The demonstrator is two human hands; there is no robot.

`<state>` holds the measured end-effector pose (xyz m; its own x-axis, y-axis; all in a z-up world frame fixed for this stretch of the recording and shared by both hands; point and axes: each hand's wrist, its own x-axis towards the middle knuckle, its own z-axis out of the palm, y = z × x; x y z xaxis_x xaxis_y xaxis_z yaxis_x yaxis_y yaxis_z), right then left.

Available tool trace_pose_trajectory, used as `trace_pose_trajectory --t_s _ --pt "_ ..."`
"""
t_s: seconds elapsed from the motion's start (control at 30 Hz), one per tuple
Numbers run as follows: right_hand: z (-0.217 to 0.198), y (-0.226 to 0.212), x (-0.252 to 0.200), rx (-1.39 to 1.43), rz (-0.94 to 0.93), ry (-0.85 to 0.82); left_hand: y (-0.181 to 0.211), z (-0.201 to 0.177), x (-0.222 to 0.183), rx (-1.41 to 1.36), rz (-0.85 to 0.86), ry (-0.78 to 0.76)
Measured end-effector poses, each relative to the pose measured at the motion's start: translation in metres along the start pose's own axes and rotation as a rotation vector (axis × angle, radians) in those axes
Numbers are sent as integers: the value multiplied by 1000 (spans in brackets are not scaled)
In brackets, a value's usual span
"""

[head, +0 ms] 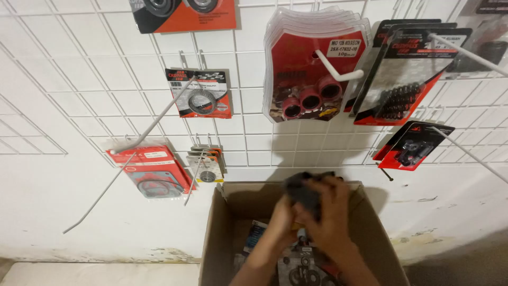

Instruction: Wiping down the packaging of automotive parts and organizing them for storage.

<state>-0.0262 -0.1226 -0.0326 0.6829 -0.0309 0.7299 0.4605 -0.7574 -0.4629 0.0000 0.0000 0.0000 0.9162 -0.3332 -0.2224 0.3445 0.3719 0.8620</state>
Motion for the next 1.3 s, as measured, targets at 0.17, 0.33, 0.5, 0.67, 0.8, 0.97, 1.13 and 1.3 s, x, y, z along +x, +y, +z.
trace_pose_trajectory --t_s 0.17,0.33,0.5,0.67,0.8,0.97,1.13,1.3 --pt "11 1 8 18 21 28 -3 -5 1 41 -6 0" --pt "-4 -9 21 142 202 77 -8 -14 1 137 -8 -60" --pt "-4 -33 14 33 57 -69 35 -5 -23 -55 -214 203" --pt "-6 -28 22 29 102 84 40 3 -34 104 -61 -41" --pt "2 -23 -4 46 7 71 81 19 -81 55 -78 -2" --pt "1 -26 11 85 31 123 58 4 -47 80 -121 -59" --pt "6 -26 -4 64 75 142 33 -12 -30 -78 -25 27" --pt "12 -23 1 104 86 113 28 -15 -26 -40 -52 131"
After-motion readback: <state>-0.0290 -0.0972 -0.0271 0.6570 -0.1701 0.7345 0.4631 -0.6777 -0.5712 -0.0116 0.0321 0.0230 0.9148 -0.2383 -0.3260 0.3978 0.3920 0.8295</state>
